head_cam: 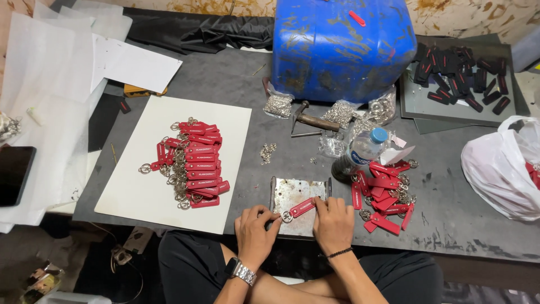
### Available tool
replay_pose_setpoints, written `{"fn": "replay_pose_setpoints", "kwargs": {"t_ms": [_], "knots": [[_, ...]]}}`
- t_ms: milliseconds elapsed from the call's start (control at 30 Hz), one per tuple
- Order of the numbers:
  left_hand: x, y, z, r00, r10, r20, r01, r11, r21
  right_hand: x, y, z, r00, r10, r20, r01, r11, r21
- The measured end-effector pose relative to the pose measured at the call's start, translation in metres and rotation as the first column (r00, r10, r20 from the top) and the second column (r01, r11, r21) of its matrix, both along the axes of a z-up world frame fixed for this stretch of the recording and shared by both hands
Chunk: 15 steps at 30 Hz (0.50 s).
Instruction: Assembling red keychain tags with metal rings using a metal jig on a workshop table
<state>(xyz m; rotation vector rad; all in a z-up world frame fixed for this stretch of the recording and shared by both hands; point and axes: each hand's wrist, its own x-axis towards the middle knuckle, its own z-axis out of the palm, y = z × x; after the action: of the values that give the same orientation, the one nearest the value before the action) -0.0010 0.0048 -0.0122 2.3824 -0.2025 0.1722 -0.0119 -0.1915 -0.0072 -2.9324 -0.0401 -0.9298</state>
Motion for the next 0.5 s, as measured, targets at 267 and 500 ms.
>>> {"fn": "replay_pose_setpoints", "kwargs": {"t_ms": [267,500], "knots": [[0.000,0.000,0.000,1.000,0.000,-0.007,0.000,1.000,-0.007,0.002,0.021,0.010,0.964,0.266,-0.028,-0.253,0.941,0.224],[0.001,0.000,-0.002,1.000,0.005,-0.017,-0.006,1.000,-0.006,0.014,-0.012,0.000,0.990,0.124,-0.074,-0.117,0.989,0.088]]}}
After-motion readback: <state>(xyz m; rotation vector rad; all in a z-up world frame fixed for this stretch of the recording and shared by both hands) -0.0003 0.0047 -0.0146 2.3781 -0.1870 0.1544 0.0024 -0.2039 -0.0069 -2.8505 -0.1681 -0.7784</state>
